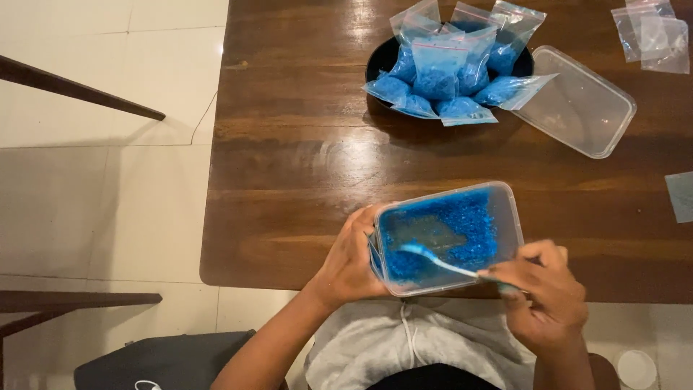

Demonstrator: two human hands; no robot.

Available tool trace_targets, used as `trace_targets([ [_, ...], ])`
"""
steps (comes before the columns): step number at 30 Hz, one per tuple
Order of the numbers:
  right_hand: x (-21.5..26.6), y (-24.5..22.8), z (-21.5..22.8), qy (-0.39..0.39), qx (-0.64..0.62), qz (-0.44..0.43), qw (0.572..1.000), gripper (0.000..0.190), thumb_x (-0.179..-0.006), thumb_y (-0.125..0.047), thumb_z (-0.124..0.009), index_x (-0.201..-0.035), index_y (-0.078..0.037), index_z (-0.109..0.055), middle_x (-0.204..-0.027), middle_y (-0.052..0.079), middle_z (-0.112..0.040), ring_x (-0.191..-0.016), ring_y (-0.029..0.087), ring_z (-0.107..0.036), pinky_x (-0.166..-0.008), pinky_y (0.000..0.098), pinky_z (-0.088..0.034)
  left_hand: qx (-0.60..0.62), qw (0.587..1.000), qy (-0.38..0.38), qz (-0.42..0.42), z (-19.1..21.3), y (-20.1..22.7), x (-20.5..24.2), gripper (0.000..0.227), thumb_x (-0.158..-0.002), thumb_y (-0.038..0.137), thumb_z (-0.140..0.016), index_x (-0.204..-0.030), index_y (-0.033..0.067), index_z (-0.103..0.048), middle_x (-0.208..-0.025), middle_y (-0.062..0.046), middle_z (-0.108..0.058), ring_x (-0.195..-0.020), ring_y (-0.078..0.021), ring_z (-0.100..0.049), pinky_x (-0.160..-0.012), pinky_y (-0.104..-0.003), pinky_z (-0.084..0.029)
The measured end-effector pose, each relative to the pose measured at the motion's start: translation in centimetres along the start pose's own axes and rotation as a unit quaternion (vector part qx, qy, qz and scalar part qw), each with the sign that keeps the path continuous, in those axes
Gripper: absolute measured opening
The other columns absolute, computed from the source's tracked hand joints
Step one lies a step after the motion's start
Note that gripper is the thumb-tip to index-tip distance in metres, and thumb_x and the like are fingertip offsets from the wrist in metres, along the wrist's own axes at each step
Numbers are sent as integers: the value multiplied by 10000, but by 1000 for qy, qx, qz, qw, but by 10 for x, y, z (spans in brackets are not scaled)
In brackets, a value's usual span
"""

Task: The person is bagging blue granular material into small plastic zip-lock bags using a small plastic spoon.

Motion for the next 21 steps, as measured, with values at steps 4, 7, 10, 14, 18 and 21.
trace_targets([
  [4,-9,-15,-1,25,11,5,1000,350,-987,-355,-509,-938,-135,-778,-882,20,-766,-778,213,-473,-805,386,-316,6,1000,-1,-5,0,-1,-2,1002,-661,546,-865,-1403,50,-411,-1353,-131,-582,-1229,-292,-606,-1096,-493,-455],
  [7,-11,-17,-9,-46,40,65,996,304,-882,-42,-609,-1098,-186,-767,-1001,-27,-790,-843,215,-509,-789,400,-284,9,1000,-1,-11,0,-1,-2,972,-673,552,-848,-1409,66,-439,-1346,-116,-602,-1247,-293,-619,-1131,-519,-435],
  [10,-8,-19,-9,-150,19,81,985,271,-926,-212,-616,-1164,-212,-745,-1063,-45,-765,-876,192,-576,-833,381,-348,10,1000,1,-20,1,-5,-3,943,-684,557,-830,-1414,82,-467,-1339,-101,-623,-1266,-293,-632,-1166,-545,-415],
  [14,10,-13,5,-231,27,55,971,393,-778,-168,-746,-1145,-308,-749,-1101,-106,-748,-967,223,-559,-752,420,-350,-22,998,11,-53,-4,-9,2,1011,-689,542,-868,-1435,38,-407,-1387,-140,-570,-1299,-314,-600,-1179,-585,-406],
  [18,8,-17,17,-175,8,33,984,305,-846,-140,-674,-1096,-279,-779,-1029,-53,-777,-856,210,-524,-730,382,-350,-24,999,2,-38,-3,-7,1,967,-702,539,-854,-1428,51,-442,-1374,-134,-590,-1282,-311,-604,-1181,-588,-391],
  [21,9,-18,12,-178,18,35,983,426,-808,-73,-664,-1172,-277,-749,-1104,-32,-750,-949,229,-570,-816,401,-406,-57,995,16,-76,-6,-11,6,973,-696,509,-898,-1406,26,-443,-1404,-159,-576,-1329,-316,-592,-1178,-557,-410],
])
Point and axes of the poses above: each hand's wrist, its own x-axis away from the middle knuckle, its own z-axis out of the back of the hand, y = z × x, the point moved 3 cm from there along -x, towards the middle knuckle
